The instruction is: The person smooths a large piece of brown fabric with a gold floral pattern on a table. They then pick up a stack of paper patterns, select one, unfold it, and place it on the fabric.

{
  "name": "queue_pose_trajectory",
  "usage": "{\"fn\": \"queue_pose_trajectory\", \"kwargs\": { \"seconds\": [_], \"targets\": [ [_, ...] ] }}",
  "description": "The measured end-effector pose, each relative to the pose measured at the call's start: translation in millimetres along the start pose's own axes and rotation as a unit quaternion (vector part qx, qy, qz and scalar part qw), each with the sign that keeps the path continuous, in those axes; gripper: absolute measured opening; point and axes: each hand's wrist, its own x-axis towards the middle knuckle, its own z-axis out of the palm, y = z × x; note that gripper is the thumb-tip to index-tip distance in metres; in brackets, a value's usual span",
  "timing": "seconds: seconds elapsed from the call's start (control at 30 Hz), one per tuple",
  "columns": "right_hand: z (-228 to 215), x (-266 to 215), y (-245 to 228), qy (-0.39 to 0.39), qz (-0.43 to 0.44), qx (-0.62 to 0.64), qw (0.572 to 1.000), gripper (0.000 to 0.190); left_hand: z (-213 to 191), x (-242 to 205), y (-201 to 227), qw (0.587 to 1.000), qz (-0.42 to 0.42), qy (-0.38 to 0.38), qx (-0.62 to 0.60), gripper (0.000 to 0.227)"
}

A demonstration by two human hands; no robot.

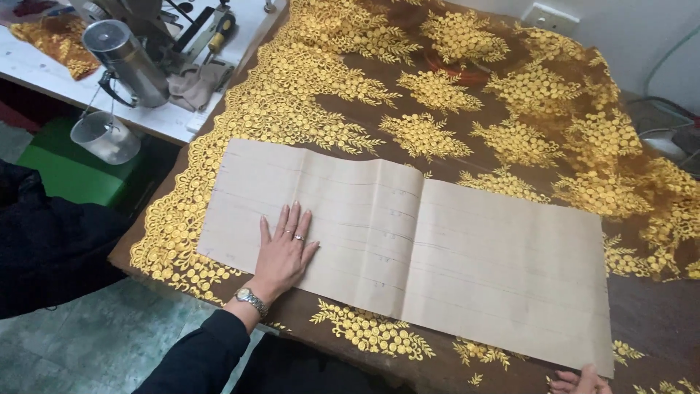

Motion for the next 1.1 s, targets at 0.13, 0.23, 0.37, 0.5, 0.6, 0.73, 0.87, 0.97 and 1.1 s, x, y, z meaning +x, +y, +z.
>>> {"fn": "queue_pose_trajectory", "kwargs": {
  "seconds": [0.13,0.23,0.37,0.5,0.6,0.73,0.87,0.97,1.1],
  "targets": [
    [3,-13,-8,0.021,-0.035,0.021,0.999,0.042,6,-1,-2,1.0,-0.004,-0.013,0.001,0.068],
    [-2,1,2,-0.035,-0.008,0.045,0.998,0.061,14,-1,-4,1.0,-0.001,0.008,0.02,0.068],
    [2,-24,-14,0.009,-0.05,0.033,0.998,0.042,16,-2,-4,0.999,0.006,0.031,0.039,0.069],
    [5,-21,-12,0.027,-0.042,0.038,0.998,0.043,15,-3,-4,0.999,0.003,0.03,0.03,0.069],
    [8,-15,-3,0.027,-0.045,0.051,0.997,0.045,12,-4,-3,0.999,0.005,0.039,0.032,0.069],
    [5,-31,-21,0.03,-0.05,0.041,0.997,0.038,8,-3,-2,0.999,0.004,0.028,0.018,0.069],
    [4,-68,-67,0.036,-0.027,0.027,0.999,0.044,1,-3,-1,1.0,0.007,0.022,0.006,0.069],
    [2,-91,-90,0.047,-0.063,0.039,0.996,0.036,-7,-2,2,0.999,-0.001,-0.02,-0.044,0.069],
    [5,-84,-84,0.061,-0.074,0.079,0.992,0.033,-6,-1,2,0.999,-0.011,-0.021,-0.048,0.07]
  ]
}}
